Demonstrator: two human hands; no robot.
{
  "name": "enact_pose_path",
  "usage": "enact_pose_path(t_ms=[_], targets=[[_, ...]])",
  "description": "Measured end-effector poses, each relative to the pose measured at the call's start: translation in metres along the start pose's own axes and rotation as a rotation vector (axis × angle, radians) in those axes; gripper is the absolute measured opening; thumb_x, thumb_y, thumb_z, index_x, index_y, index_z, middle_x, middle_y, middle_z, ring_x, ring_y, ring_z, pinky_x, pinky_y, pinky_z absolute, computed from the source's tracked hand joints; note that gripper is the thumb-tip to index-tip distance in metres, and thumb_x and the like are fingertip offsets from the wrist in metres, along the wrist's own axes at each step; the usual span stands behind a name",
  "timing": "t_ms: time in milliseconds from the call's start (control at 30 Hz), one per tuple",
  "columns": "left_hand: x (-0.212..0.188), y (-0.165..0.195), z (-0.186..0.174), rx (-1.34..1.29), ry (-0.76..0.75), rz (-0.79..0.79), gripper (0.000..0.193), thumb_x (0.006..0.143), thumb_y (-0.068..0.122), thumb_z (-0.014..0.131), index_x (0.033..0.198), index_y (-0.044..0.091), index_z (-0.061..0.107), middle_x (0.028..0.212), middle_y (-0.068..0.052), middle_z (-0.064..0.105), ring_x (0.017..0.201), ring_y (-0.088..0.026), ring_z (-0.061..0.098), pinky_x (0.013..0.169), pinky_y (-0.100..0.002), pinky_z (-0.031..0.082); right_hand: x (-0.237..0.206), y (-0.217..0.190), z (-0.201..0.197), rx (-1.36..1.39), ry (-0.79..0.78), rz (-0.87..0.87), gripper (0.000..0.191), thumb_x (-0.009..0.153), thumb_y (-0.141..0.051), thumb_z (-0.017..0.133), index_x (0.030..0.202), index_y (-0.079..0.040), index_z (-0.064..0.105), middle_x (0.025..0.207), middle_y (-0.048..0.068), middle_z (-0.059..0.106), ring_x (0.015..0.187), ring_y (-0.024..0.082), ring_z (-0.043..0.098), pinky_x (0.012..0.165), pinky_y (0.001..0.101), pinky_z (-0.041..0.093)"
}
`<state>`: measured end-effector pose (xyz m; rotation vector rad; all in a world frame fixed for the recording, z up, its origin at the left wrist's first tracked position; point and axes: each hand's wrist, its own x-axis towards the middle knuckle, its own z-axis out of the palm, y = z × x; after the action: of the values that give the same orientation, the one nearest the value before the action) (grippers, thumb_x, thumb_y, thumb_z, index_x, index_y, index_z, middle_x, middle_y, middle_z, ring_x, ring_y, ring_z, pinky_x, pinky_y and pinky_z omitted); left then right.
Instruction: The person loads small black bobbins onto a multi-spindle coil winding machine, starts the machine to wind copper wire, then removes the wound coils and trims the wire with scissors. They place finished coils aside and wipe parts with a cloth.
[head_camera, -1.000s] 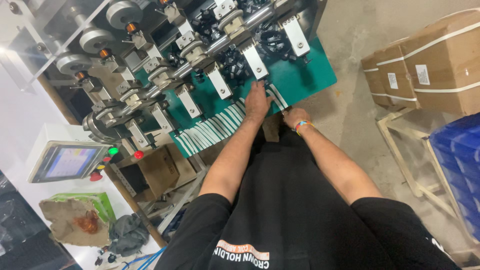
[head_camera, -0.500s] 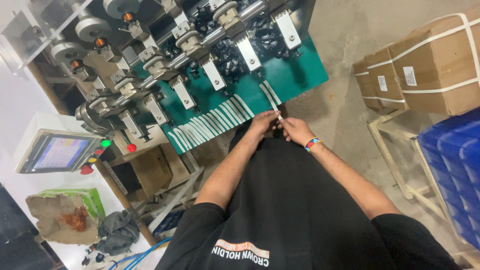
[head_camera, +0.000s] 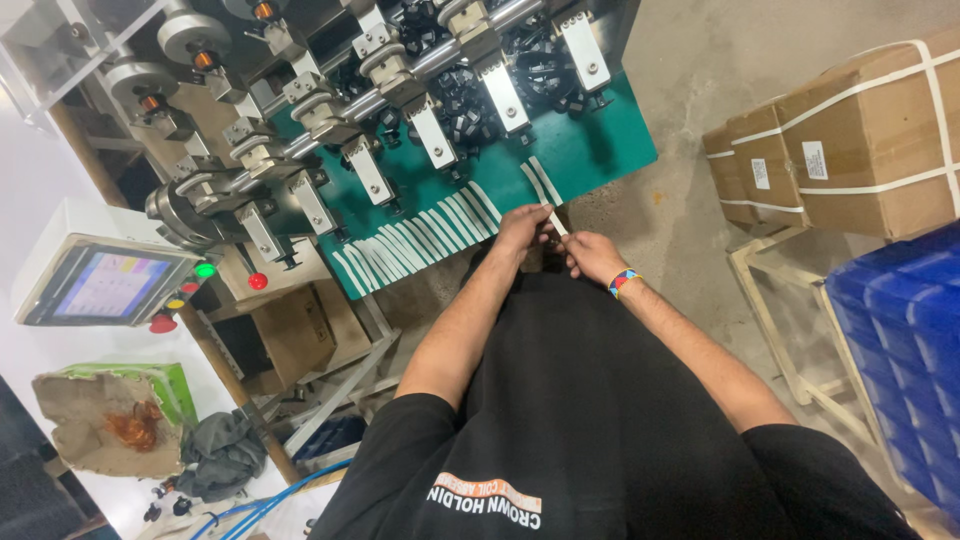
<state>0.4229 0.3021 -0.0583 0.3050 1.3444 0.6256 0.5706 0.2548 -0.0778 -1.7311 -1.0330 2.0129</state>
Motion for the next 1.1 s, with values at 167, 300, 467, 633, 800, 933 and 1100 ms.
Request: enact_pose_path(t_ms=[167,300,467,633,800,933,1100], targets=[[-0.001,0.004,0.000,-0.031,-0.026,-0.012,0.022,0.095,0.030,0.072,0.104,0.010,0.071,0.088,0.004,0.071,0.080,-0.008,0.066,0.065,-0.025,0.053,-0.002,-0.005,-0.002,-0.039,0.003,0.010,0.036,0.105,-0.033,0.054,0.102,-0.002,0.072,0.072,0.003,0.064,0.058,0.011,0.061,0.056,0.0301,0.053],[0.000,0.001,-0.001,-0.060,-0.089,-0.020,0.020,0.098,0.031,0.071,0.101,0.011,0.068,0.086,0.004,0.069,0.077,-0.008,0.064,0.063,-0.025,0.052,-0.004,-0.008,-0.004,-0.081,0.006,-0.017,0.037,0.105,-0.034,0.054,0.101,-0.002,0.071,0.073,0.002,0.064,0.059,0.011,0.060,0.057,0.0300,0.052],[0.003,-0.002,-0.001,-0.146,-0.177,-0.003,0.021,0.101,0.030,0.074,0.100,0.011,0.064,0.080,0.003,0.062,0.070,-0.010,0.060,0.057,-0.026,0.050,-0.004,-0.008,-0.005,-0.113,-0.012,-0.055,0.035,0.104,-0.033,0.056,0.100,-0.002,0.071,0.074,0.003,0.066,0.061,0.010,0.062,0.058,0.0290,0.054],[0.000,0.003,-0.006,-0.126,-0.070,-0.029,0.019,0.095,0.023,0.070,0.107,0.009,0.068,0.089,0.001,0.071,0.078,-0.010,0.068,0.062,-0.025,0.054,-0.006,-0.008,-0.006,-0.159,0.006,-0.072,0.032,0.103,-0.032,0.057,0.102,-0.004,0.072,0.073,0.004,0.067,0.060,0.011,0.063,0.058,0.0288,0.054],[-0.015,-0.003,-0.018,-0.013,-0.111,0.155,0.024,0.099,0.024,0.072,0.112,0.004,0.069,0.093,-0.001,0.071,0.082,-0.011,0.067,0.066,-0.024,0.053,-0.010,-0.006,-0.007,-0.396,-0.011,-0.185,0.031,0.102,-0.031,0.059,0.097,-0.003,0.071,0.075,0.009,0.071,0.065,0.019,0.069,0.064,0.0359,0.055],[-0.033,-0.014,-0.046,0.393,0.266,0.371,0.047,0.091,0.030,0.077,0.124,0.001,0.061,0.089,-0.006,0.073,0.082,-0.017,0.071,0.070,-0.027,0.054,-0.012,-0.005,-0.004,-0.725,-0.037,-0.677,0.026,0.099,-0.028,0.066,0.096,-0.003,0.071,0.091,0.014,0.069,0.086,0.036,0.067,0.074,0.0458,0.052],[-0.066,-0.031,-0.102,0.703,0.502,0.713,0.026,0.097,0.040,0.076,0.099,0.015,0.071,0.116,-0.019,0.068,0.090,-0.021,0.071,0.075,-0.030,0.059,-0.002,-0.024,0.031,-0.874,-0.379,-0.888,0.022,0.092,-0.027,0.070,0.097,-0.005,0.071,0.094,0.013,0.070,0.090,0.037,0.066,0.076,0.0480,0.052]])
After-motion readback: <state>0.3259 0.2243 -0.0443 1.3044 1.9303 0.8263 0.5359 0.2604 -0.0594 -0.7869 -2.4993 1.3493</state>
